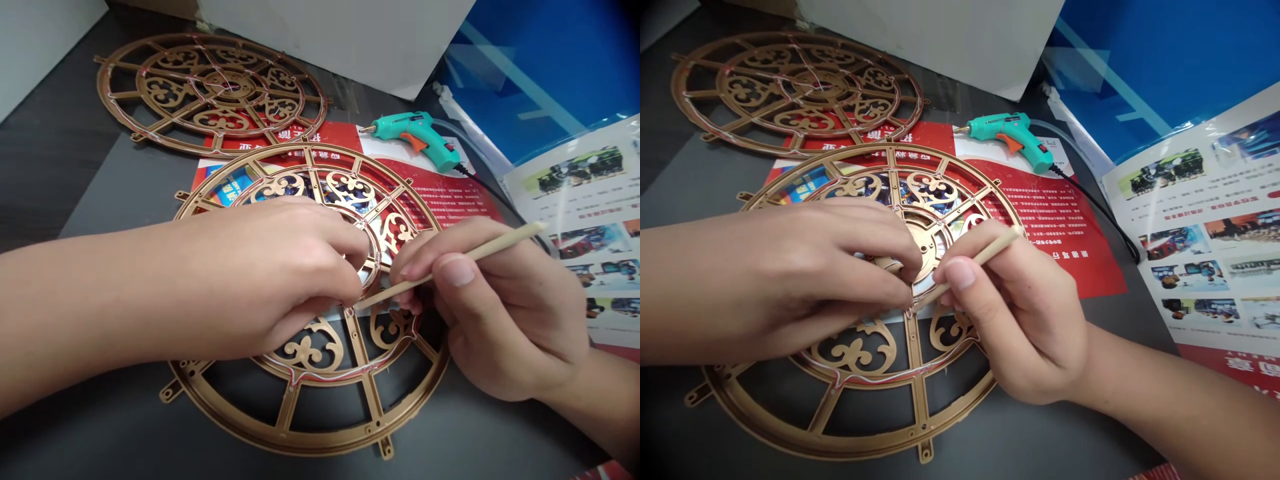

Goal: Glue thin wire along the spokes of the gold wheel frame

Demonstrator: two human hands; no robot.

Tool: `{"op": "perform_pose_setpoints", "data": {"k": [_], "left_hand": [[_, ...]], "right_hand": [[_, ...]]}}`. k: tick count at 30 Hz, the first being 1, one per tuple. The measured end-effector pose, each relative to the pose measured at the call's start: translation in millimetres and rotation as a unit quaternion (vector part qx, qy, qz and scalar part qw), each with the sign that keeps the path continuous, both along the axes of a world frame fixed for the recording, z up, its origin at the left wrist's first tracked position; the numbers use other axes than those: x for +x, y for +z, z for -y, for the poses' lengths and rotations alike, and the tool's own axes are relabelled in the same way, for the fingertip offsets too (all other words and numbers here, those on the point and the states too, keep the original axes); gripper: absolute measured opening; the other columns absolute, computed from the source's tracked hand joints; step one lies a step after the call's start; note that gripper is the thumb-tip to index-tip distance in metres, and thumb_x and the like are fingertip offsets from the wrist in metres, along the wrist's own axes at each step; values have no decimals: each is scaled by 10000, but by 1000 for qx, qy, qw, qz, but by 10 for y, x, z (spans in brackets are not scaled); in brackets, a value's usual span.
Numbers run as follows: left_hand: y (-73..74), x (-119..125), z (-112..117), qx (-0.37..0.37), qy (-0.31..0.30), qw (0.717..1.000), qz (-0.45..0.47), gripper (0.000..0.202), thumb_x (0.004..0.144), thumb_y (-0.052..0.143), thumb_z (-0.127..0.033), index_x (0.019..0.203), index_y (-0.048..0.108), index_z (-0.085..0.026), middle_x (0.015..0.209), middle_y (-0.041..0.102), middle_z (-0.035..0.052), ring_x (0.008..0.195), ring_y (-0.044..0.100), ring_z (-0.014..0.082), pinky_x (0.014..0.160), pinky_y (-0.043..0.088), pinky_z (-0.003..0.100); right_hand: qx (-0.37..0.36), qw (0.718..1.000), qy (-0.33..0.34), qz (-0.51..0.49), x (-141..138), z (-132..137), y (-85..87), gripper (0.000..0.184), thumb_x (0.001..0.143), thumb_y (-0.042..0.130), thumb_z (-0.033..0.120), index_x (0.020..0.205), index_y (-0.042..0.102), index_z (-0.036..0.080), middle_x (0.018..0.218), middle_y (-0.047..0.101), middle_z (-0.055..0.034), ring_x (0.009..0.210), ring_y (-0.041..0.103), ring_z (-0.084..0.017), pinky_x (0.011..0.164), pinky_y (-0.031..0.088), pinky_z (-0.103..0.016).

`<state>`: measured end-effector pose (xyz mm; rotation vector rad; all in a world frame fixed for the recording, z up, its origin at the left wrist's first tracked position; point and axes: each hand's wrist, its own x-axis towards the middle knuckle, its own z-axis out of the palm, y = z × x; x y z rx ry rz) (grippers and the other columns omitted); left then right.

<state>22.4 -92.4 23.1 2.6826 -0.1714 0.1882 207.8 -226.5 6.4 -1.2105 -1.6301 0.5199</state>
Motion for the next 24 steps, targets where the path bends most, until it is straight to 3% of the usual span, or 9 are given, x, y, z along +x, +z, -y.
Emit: {"op": "perform_pose_setpoints", "data": {"k": [5,9,14,24], "left_hand": [[5,4,5,-7,3,1000,7,298,975,619,-117,935,851,-300,928,739,29,826,657,186,735,499,328],[14,4,12,1,-3,1000,5,304,990,600,-121,915,843,-288,932,738,32,830,647,184,741,496,328],[9,5,19,-7,-1,1000,4,323,1001,568,-119,890,829,-276,945,734,41,847,633,186,767,504,331],[-29,-3,35,-17,14,1000,2,302,1013,552,-113,901,789,-264,1025,731,37,943,636,193,864,504,315]], "right_hand": [[22,1000,10,-15,87,171,-75,52,1033,719,307,1055,734,262,940,749,-52,765,739,-202,610,639,-329],[40,998,42,14,131,236,-97,160,1049,577,88,1053,699,190,909,746,-39,752,715,-115,629,612,-226],[73,993,64,64,136,188,-89,97,1045,612,112,1058,684,176,860,732,-46,758,726,-138,592,587,-230],[54,991,78,89,152,203,-53,160,1083,554,138,1114,681,230,821,721,-45,771,742,-185,578,589,-287]]}}
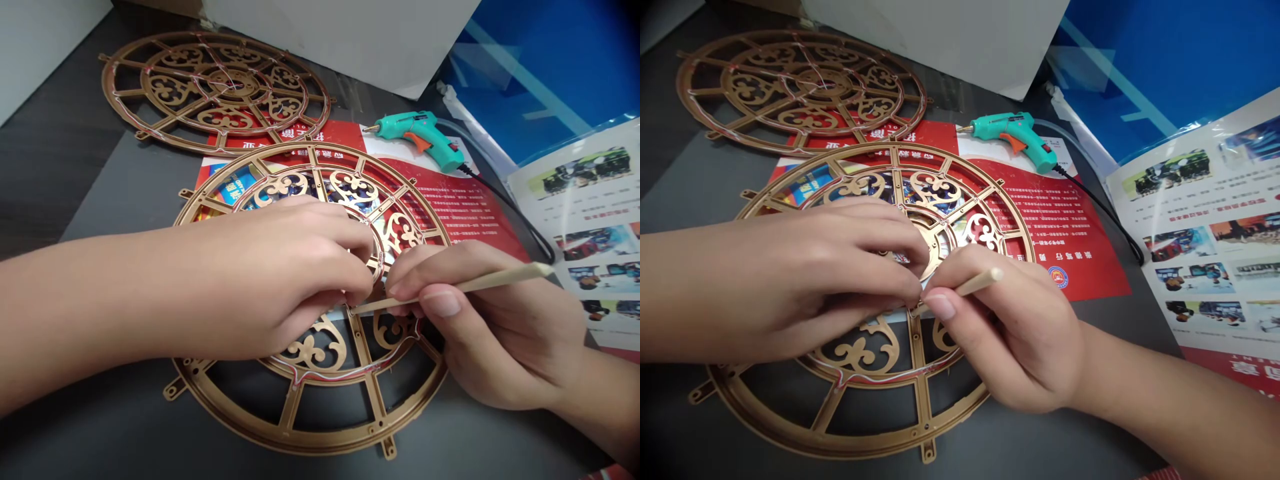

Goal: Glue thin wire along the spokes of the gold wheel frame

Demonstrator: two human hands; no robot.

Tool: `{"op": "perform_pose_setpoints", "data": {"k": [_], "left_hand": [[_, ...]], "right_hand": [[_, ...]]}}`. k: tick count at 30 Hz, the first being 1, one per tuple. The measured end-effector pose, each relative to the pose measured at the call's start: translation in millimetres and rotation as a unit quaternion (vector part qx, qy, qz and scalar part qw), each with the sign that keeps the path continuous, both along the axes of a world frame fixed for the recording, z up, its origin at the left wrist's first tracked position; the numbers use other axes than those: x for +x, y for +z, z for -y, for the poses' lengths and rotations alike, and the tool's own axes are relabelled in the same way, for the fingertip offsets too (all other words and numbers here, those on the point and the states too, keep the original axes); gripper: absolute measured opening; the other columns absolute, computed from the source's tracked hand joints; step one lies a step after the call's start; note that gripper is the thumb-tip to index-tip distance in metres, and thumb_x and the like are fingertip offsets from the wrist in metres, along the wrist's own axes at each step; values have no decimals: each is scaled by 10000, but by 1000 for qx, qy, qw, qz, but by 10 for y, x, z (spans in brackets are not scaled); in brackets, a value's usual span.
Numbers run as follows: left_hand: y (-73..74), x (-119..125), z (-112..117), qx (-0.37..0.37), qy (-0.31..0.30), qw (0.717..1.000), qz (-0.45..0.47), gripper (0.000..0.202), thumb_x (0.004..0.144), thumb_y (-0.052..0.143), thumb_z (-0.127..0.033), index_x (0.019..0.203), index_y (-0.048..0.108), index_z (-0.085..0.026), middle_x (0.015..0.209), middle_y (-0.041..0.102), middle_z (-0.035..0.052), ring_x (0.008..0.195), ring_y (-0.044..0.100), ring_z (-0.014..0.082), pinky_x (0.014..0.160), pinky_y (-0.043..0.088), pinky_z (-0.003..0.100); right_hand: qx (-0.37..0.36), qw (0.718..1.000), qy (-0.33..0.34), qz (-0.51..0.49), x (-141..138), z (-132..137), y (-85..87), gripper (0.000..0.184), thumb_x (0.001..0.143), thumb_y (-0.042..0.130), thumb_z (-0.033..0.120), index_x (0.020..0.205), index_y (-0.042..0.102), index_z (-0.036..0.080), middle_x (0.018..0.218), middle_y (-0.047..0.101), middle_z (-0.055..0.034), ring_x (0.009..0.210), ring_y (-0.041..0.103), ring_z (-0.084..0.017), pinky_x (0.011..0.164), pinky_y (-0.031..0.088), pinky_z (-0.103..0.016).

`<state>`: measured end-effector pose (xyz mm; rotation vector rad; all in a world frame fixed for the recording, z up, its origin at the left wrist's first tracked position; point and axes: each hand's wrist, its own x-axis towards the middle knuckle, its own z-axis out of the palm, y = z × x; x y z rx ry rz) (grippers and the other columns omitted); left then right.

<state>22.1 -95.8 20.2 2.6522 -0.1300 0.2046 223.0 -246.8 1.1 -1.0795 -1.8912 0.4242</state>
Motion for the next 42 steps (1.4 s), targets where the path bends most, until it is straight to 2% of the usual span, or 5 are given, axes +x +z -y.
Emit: {"op": "perform_pose_setpoints", "data": {"k": [12,18,24,30,42], "left_hand": [[-27,12,40,-31,29,999,-5,255,1004,596,-104,904,772,-259,1046,747,22,996,638,198,909,481,318],[-65,36,74,-100,65,993,1,155,974,651,-109,899,728,-220,1019,751,3,990,656,176,920,491,307],[-47,57,76,-152,107,982,-24,141,920,696,-118,864,748,-236,986,762,-24,971,670,168,850,506,294],[-71,51,45,-89,62,994,23,138,993,685,-161,909,770,-230,1019,785,-5,973,694,169,889,495,302],[5,55,12,-73,39,996,26,293,1036,591,-106,932,844,-210,990,812,-27,861,693,113,801,458,256]], "right_hand": [[15,1000,0,-4,-9,25,7,135,1085,576,145,1073,683,227,824,714,-36,781,749,-170,576,589,-259],[-85,992,11,96,16,144,115,140,1118,542,152,1020,596,237,967,758,-36,890,754,-141,843,667,-261],[-70,993,32,91,20,118,113,131,1113,538,135,1012,588,202,939,741,-44,890,734,-124,840,652,-219],[-33,996,-42,74,-6,131,15,188,1179,455,230,1032,573,225,901,702,16,879,732,-73,762,599,-153],[-16,998,-14,53,-7,106,7,162,1120,537,115,1003,613,198,927,723,-14,892,743,-106,750,622,-194]]}}
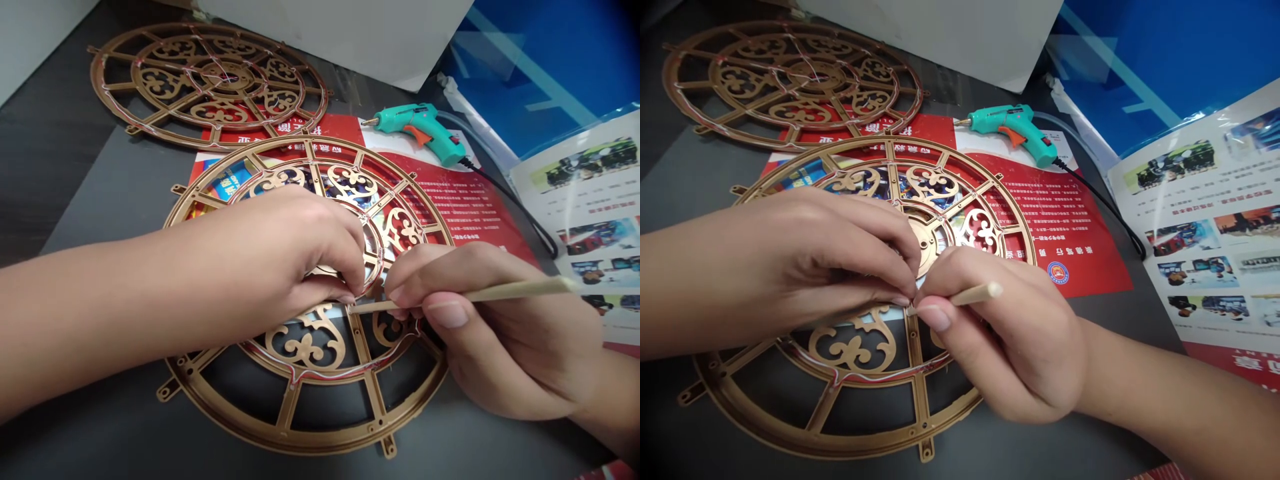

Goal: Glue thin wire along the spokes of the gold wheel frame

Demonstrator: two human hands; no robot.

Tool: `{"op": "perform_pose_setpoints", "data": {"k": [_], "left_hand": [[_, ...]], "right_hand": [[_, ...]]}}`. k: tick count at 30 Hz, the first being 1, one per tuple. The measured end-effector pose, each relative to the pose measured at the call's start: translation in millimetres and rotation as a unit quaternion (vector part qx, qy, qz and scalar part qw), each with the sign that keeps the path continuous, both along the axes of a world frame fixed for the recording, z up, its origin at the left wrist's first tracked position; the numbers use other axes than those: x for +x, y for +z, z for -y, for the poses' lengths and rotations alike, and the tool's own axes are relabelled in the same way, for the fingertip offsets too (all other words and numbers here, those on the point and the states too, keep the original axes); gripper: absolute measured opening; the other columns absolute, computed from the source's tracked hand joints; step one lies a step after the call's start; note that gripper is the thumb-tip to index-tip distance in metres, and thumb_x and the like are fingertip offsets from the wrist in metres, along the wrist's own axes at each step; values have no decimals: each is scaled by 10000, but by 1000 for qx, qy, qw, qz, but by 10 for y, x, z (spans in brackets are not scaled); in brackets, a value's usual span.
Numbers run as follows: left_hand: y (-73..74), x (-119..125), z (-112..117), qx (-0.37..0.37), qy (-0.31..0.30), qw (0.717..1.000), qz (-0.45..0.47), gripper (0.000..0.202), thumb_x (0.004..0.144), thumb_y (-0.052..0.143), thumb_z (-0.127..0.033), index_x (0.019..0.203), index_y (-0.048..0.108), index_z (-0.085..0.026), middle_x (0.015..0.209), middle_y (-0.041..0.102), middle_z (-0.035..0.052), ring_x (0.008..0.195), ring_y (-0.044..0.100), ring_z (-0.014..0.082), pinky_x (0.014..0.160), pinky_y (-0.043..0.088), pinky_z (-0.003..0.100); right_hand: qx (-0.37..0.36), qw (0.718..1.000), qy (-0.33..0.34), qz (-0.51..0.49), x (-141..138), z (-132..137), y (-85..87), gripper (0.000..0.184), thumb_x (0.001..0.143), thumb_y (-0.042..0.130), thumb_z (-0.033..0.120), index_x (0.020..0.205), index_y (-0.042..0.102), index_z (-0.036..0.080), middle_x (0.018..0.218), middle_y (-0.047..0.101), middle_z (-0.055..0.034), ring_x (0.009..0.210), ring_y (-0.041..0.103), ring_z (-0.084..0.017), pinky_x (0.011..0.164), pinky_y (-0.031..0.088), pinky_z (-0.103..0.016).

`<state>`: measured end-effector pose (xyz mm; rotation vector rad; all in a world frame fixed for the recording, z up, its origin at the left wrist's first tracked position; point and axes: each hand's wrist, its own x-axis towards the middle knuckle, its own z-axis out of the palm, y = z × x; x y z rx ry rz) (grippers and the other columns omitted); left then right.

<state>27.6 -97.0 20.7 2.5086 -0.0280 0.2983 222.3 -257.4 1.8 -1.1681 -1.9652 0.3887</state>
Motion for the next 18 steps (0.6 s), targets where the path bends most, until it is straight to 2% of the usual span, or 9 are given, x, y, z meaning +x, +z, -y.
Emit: {"op": "perform_pose_setpoints", "data": {"k": [6,13,18], "left_hand": [[18,-3,23,48,8,999,-3,289,1041,597,-139,909,834,-239,955,804,-48,851,692,117,803,437,287],[-3,-46,107,100,20,995,-7,302,1016,559,-162,828,783,-235,867,756,-22,763,656,142,730,456,286],[-20,-45,153,123,39,991,-20,297,1017,558,-169,802,758,-216,815,711,-4,731,603,143,680,422,270]], "right_hand": [[-11,1000,-18,13,3,24,1,163,1143,520,171,1009,602,212,929,726,5,887,743,-92,764,619,-183],[-10,1000,2,-6,9,-5,12,179,1118,531,118,983,612,203,925,722,-12,858,723,-96,753,615,-187],[9,999,34,-31,11,-35,26,123,1093,551,121,1021,631,182,872,701,-41,843,726,-136,683,598,-221]]}}
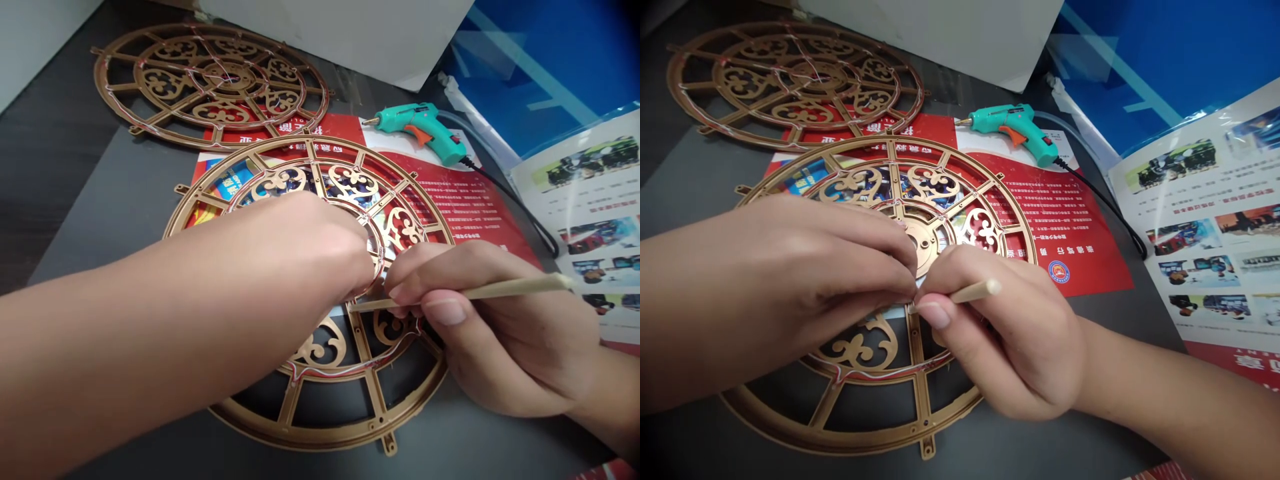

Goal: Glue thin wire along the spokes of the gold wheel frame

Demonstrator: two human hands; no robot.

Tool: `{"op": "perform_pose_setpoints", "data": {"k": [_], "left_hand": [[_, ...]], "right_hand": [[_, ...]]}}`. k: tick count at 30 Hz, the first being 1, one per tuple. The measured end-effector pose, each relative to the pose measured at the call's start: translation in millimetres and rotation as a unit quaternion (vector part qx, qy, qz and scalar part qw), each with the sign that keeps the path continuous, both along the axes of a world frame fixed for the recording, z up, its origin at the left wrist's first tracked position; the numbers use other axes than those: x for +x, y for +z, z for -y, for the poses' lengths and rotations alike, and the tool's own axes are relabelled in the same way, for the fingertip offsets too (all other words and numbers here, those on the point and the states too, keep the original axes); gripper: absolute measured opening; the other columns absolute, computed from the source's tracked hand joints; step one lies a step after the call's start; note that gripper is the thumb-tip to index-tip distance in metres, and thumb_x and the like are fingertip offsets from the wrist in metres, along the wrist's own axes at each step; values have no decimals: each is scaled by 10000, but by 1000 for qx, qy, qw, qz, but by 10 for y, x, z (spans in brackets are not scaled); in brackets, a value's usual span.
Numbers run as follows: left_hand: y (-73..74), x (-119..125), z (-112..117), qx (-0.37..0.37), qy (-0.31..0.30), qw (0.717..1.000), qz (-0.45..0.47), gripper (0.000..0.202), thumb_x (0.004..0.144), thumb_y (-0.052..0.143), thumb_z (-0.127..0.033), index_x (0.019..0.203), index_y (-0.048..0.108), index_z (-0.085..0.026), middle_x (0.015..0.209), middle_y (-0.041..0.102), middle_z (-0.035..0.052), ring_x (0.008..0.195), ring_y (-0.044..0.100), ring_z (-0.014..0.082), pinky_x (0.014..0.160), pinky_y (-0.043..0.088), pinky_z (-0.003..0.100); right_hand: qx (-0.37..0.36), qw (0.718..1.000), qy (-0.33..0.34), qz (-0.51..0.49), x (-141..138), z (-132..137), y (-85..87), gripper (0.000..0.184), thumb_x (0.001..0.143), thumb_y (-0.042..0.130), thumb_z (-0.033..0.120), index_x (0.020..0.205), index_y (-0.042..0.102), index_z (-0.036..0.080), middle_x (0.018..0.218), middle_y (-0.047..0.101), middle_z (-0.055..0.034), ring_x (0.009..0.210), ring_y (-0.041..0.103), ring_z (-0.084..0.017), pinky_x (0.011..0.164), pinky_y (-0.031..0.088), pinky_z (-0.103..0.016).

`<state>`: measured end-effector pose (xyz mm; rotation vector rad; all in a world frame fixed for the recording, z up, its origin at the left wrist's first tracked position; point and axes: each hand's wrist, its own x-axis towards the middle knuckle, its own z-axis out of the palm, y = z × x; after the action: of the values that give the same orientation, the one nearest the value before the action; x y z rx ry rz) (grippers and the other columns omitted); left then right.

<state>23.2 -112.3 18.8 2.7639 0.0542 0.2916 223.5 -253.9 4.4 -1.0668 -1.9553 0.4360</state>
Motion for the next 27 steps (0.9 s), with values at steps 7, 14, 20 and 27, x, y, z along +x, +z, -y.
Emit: {"op": "perform_pose_setpoints", "data": {"k": [7,14,20,27], "left_hand": [[59,22,-82,-10,-49,998,-41,268,977,612,-135,762,744,-227,859,687,-7,714,578,145,658,415,304],[115,-20,-109,8,-68,994,-81,254,869,605,-65,823,750,-267,894,690,15,726,606,164,661,468,297],[127,0,-105,-8,-72,995,-71,261,858,634,-53,843,765,-278,909,692,10,757,635,165,684,481,304],[124,5,-109,2,-70,996,-62,278,897,592,-60,808,756,-267,884,695,10,733,618,161,687,470,308]], "right_hand": [[-30,996,-69,51,-25,83,-30,148,1158,497,201,1048,590,234,896,702,8,878,751,-119,707,613,-217],[-7,999,-40,18,-5,16,-32,141,1115,565,157,1009,645,203,867,711,-20,882,765,-155,696,638,-249],[-9,999,-41,19,-17,11,-17,177,1093,572,118,960,652,203,882,733,-16,864,754,-132,716,626,-219],[-20,999,-25,4,-14,22,-11,148,1067,584,74,996,661,178,904,735,-23,824,727,-117,720,632,-217]]}}
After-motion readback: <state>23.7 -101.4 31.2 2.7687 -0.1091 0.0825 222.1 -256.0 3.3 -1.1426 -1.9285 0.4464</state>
